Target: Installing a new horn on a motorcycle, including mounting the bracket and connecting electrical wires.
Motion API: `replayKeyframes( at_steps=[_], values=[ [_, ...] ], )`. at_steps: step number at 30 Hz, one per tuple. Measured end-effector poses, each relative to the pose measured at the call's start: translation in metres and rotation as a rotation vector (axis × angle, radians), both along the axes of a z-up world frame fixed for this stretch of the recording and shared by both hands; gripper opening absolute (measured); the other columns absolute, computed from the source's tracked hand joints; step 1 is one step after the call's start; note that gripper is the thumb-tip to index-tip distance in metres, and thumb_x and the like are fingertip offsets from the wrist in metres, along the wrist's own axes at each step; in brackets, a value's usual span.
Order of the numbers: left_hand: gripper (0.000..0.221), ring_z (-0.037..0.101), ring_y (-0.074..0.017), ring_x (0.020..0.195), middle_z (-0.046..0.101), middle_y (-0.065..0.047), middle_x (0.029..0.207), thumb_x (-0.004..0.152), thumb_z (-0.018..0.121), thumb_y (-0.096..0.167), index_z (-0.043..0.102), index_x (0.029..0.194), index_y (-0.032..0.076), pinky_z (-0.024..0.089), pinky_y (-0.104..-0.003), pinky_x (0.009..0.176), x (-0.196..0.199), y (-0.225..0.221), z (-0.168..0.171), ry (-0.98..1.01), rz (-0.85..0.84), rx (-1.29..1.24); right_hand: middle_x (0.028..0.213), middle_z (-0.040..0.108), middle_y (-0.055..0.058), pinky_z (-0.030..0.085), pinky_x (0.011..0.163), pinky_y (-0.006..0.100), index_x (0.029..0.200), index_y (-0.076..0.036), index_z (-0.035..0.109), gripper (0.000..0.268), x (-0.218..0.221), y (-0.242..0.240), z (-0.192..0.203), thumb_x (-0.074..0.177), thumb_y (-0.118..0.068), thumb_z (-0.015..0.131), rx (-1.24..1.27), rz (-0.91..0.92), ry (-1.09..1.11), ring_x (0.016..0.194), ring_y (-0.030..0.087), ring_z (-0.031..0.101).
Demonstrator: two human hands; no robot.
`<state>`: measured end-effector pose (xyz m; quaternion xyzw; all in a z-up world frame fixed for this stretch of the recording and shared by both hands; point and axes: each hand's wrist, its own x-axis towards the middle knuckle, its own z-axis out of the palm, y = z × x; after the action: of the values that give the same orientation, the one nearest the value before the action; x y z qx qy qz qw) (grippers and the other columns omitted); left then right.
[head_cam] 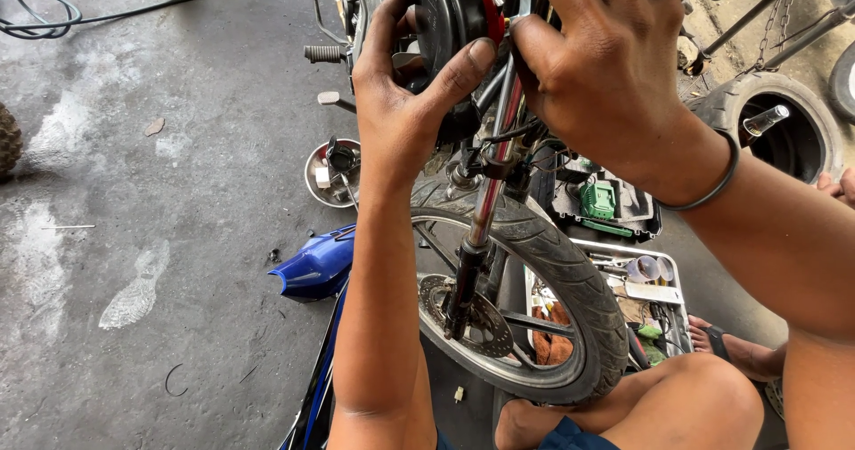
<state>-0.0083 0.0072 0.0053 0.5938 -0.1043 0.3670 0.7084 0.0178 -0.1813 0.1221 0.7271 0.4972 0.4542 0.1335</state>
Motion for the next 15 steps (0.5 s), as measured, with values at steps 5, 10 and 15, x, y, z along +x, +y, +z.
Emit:
replayKeyframes(
  at_steps=[5,10,15],
  values=[
    [0.077,0.092,-0.0306,0.105,0.079,-0.015,0.126,0.09,0.092,0.047,0.059,0.153,0.017,0.082,-0.037,0.09,0.0016,0.0003,-0.0004,-0.003,0.006,-0.001,0.167,0.069,0.012,0.038,0.106,0.05,0.092,-0.005,0.078,0.029,0.0002,0.0001,-0.0004,0.103,-0.019,0.101,0.002,-0.001,0.0,0.131,0.032,0.055],
    [0.078,0.091,-0.0307,0.104,0.078,-0.016,0.126,0.088,0.092,0.047,0.06,0.152,0.015,0.08,-0.037,0.09,0.0009,-0.0003,0.0012,0.011,0.02,0.003,0.169,0.069,0.012,0.039,0.108,0.052,0.093,-0.005,0.079,0.028,0.0001,0.0009,-0.0005,0.104,-0.018,0.101,0.003,0.0,0.005,0.136,0.032,0.056],
    [0.076,0.089,-0.0291,0.103,0.078,-0.016,0.126,0.089,0.092,0.041,0.06,0.152,0.013,0.077,-0.035,0.089,-0.0028,-0.0001,0.0051,0.026,0.004,-0.012,0.166,0.071,0.011,0.041,0.104,0.049,0.086,-0.007,0.078,0.036,0.0011,0.0029,-0.0001,0.109,-0.025,0.101,0.005,-0.01,-0.016,0.138,0.028,0.058]
  ],
)
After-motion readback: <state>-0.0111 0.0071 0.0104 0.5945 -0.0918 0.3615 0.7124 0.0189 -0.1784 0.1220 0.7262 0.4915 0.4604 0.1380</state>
